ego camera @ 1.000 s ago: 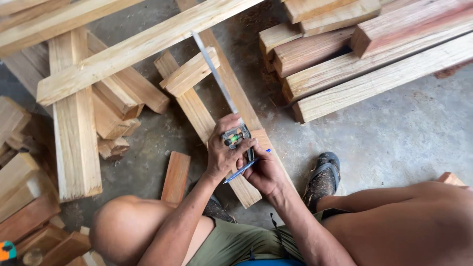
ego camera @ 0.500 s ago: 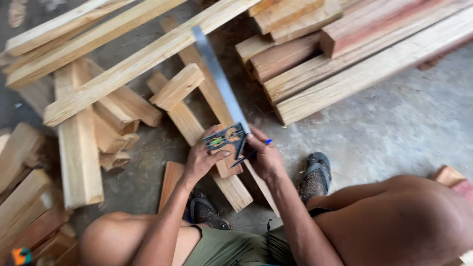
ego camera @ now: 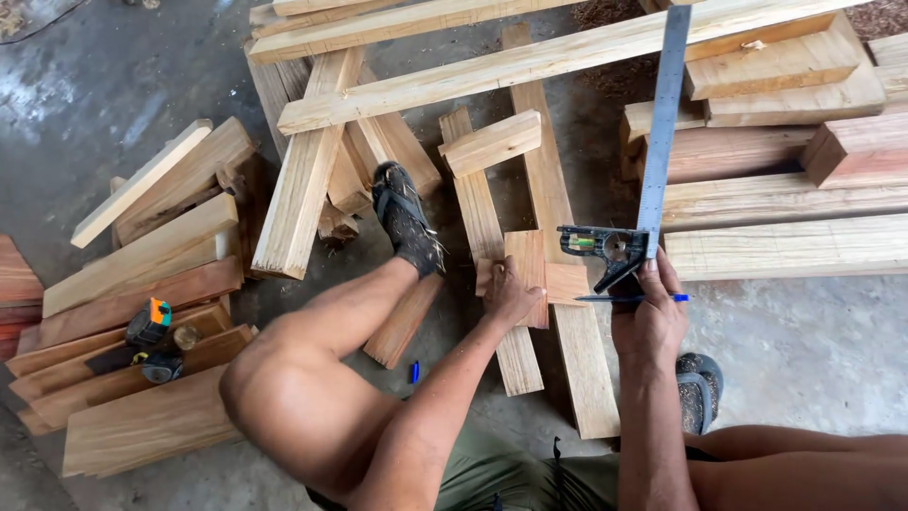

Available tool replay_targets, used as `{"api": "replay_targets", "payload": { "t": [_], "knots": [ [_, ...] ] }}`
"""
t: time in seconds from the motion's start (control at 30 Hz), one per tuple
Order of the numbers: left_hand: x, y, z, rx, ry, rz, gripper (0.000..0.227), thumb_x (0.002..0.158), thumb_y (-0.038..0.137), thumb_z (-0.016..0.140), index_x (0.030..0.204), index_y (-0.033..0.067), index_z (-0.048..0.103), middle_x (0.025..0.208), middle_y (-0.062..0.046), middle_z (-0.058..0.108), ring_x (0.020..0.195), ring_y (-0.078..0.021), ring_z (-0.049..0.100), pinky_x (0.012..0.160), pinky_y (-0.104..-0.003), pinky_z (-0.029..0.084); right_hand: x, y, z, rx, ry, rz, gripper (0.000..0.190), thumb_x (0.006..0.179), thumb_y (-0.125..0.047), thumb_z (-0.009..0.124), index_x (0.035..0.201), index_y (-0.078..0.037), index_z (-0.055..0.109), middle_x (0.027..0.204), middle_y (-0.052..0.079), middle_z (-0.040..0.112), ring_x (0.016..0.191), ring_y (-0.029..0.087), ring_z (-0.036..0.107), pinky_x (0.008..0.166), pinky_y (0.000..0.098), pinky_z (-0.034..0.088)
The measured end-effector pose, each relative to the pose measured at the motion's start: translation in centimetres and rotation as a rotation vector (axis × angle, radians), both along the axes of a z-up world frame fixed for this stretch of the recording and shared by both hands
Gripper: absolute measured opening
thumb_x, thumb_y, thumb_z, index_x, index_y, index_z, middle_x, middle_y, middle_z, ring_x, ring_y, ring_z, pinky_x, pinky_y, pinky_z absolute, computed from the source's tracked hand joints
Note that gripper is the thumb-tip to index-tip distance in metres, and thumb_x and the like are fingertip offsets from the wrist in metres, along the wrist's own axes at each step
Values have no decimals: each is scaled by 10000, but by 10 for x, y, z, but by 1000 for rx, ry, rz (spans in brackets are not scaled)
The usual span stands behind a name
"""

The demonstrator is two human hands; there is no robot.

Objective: The person is using a combination square and a pen to mark lines on various pieces of lumber.

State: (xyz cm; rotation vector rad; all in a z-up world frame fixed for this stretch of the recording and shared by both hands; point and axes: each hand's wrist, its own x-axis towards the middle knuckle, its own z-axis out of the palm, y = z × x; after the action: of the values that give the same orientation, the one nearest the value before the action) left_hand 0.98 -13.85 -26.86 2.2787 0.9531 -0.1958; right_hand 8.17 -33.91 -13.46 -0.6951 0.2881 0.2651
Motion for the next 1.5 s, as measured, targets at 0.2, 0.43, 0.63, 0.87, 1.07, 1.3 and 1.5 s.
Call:
{"api": "replay_targets", "payload": {
  "t": [0.2, 0.43, 0.63, 0.87, 1.07, 1.3, 1.5],
  "knots": [
    [5, -7, 45, 16, -25, 2, 1179, 696, 464, 873, 1560, 55, 183, 1440, -249, 409, 1309, -462, 458, 1024, -565, 463, -3, -10, -17, -71, 51, 17, 367, 1022, -58, 558, 1384, -41, 621, 1094, 103, 742, 930, 181, 732, 819, 353, 633],
    [2, 14, 19, 107, -9, -161, 1178, 648, 361, 895, 1573, 28, 246, 1504, -228, 413, 1362, -440, 432, 1112, -542, 384, -39, -24, -101, -162, 195, 66, 338, 1026, -41, 577, 1351, 38, 623, 1089, 147, 737, 880, 221, 732, 799, 344, 616],
    [-2, 67, 8, 200, -219, -661, 1133, 620, 237, 893, 1573, 67, 304, 1547, -179, 451, 1405, -412, 451, 1197, -518, 345, -56, -13, -142, -166, 388, 112, 360, 985, -37, 594, 1333, 49, 623, 1078, 139, 744, 863, 228, 738, 782, 345, 614],
    [5, 56, -3, 375, -125, -826, 1236, 631, 343, 934, 1632, 145, 236, 1429, -186, 440, 1250, -423, 500, 1119, -612, 324, -11, -10, -74, -181, 193, 67, 316, 1060, -55, 579, 1348, 66, 628, 1046, 124, 741, 869, 189, 717, 789, 318, 597],
    [17, 55, 5, 318, -101, -743, 1215, 664, 348, 943, 1636, 245, 221, 1448, -149, 455, 1156, -388, 551, 976, -573, 434, -6, 0, -52, -114, 152, 74, 340, 1040, -69, 589, 1358, 50, 606, 1092, 145, 747, 931, 220, 736, 861, 334, 634],
    [6, 59, -7, 295, -226, -696, 1227, 655, 326, 970, 1625, 197, 230, 1439, -163, 446, 1234, -402, 512, 1009, -587, 395, -22, 17, -99, -102, 224, 156, 328, 1036, -39, 606, 1348, 61, 619, 1096, 147, 745, 924, 223, 733, 849, 341, 632],
    [4, 59, 4, 262, -274, -712, 1221, 623, 250, 950, 1613, 101, 253, 1454, -164, 470, 1337, -370, 486, 1143, -557, 327, -40, 23, -133, -151, 302, 227, 315, 1031, -50, 594, 1327, 49, 636, 1073, 131, 743, 890, 199, 730, 812, 332, 629]
  ]
}}
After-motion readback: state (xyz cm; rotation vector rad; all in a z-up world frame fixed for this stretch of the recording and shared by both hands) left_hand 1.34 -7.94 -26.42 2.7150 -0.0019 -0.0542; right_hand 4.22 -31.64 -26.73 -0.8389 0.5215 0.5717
